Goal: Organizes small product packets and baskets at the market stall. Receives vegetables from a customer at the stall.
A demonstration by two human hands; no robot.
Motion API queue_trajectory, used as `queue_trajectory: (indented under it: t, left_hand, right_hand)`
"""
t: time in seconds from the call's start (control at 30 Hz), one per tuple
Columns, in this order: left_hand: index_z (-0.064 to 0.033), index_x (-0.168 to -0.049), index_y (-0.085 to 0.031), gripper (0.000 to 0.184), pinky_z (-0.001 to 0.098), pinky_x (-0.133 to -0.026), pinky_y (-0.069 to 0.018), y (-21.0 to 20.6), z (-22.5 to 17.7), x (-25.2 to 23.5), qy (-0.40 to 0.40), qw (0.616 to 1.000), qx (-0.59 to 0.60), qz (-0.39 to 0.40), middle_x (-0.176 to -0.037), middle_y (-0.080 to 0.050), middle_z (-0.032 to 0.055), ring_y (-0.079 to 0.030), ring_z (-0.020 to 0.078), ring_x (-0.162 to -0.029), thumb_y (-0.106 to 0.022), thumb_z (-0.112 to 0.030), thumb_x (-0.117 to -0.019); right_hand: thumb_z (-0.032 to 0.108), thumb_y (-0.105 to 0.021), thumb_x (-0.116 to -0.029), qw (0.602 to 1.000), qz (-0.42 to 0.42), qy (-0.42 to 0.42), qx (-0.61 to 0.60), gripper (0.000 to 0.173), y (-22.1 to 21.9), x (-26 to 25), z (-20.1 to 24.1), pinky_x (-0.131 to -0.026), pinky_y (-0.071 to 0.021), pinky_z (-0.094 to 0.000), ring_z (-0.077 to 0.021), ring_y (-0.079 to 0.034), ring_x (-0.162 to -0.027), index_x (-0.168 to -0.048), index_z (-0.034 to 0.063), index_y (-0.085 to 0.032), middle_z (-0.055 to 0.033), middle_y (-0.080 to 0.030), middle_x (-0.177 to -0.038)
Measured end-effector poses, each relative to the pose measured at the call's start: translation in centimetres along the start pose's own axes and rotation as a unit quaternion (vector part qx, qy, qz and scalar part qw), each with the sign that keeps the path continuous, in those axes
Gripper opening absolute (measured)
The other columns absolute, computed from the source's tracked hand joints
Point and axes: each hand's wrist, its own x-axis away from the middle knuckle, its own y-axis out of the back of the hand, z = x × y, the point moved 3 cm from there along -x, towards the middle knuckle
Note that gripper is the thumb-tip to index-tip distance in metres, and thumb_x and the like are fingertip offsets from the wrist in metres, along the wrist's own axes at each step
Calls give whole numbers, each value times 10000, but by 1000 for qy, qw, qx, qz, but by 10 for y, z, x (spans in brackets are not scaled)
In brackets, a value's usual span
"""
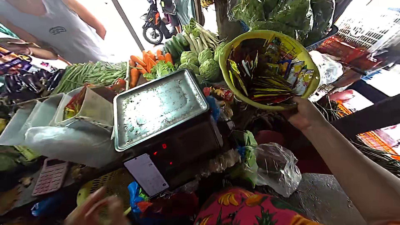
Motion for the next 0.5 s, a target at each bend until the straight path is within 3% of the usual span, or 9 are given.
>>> queue_trajectory:
  t: [0.03, 0.07, 0.17, 0.2, 0.23, 0.3, 0.37, 0.4, 0.5]
  left_hand:
    - [-80, -1309, -607, 324, 303, -1040, -497, -23, -35, -27, -87, 994, -6, 73, -1306, -629, 49, -580, 112, -1246, -622, -225, -1019]
    - [-142, -1291, -631, 311, 316, -1039, -480, -49, -70, -52, -160, 979, -12, 124, -1275, -652, 25, -588, 125, -1229, -631, -275, -1010]
    - [-95, -1163, -701, 258, 352, -960, -502, -125, -149, -110, -287, 937, -7, 198, -1125, -711, 89, -640, 214, -1111, -617, -281, -1005]
    - [-58, -1182, -702, 302, 393, -916, -529, -150, -167, -126, -297, 926, -9, 233, -1119, -714, 124, -659, 256, -1067, -594, -275, -1002]
    - [-31, -1264, -667, 373, 438, -892, -552, -177, -181, -142, -277, 917, -10, 287, -1160, -700, 157, -673, 287, -1053, -562, -287, -1014]
    - [-7, -1469, -486, 538, 509, -986, -542, -232, -200, -171, -167, 890, -28, 423, -1369, -603, 214, -659, 326, -1173, -473, -378, -1080]
    - [-3, -1592, -271, 676, 598, -1128, -393, -284, -208, -196, -33, 848, -60, 525, -1526, -454, 266, -506, 411, -1371, -413, -440, -1097]
    - [3, -1603, -232, 708, 622, -1143, -358, -306, -208, -204, 11, 829, -77, 554, -1534, -440, 283, -467, 433, -1401, -410, -456, -1095]
    - [67, -1487, -388, 579, 631, -987, -484, -345, -197, -216, 31, 784, -141, 603, -1315, -587, 316, -618, 450, -1177, -504, -328, -1080]
  right_hand:
    - [151, -382, -1081, 1000, -2, -2, -3, 216, 5, -1, -2, -721, -623, -344, -176, -704, -841, -1254, 75, -487, -95, -658, -1003]
    - [153, -375, -1084, 1000, -5, -2, 0, 215, 11, -1, -2, -711, -626, -350, -182, -708, -834, -1249, 71, -486, -101, -662, -997]
    - [151, -357, -1090, 1000, -16, -4, 22, 226, 31, 5, 1, -703, -636, -361, -190, -719, -832, -1242, 57, -495, -106, -672, -994]
    - [136, -355, -1086, 999, -18, -8, 31, 236, 36, 7, 4, -719, -634, -363, -191, -717, -853, -1248, 48, -504, -109, -671, -1012]
    - [121, -361, -1081, 999, -21, -13, 41, 230, 40, 9, 5, -715, -633, -361, -190, -718, -851, -1230, 43, -518, -109, -677, -1005]
    - [87, -386, -1058, 997, -22, -17, 67, 207, 43, 8, 6, -666, -636, -358, -194, -729, -790, -1173, 20, -545, -119, -702, -947]
    - [57, -404, -1034, 996, 1, -25, 88, 204, 40, 5, 5, -670, -641, -377, -214, -735, -792, -1176, 0, -540, -137, -705, -953]
    - [50, -413, -1028, 995, 13, -31, 92, 212, 37, 2, 5, -680, -645, -394, -229, -739, -805, -1188, -8, -540, -151, -707, -970]
    - [51, -408, -1034, 993, 37, -64, 96, 240, 27, -6, 2, -717, -640, -407, -252, -732, -854, -1239, -11, -518, -171, -693, -1018]
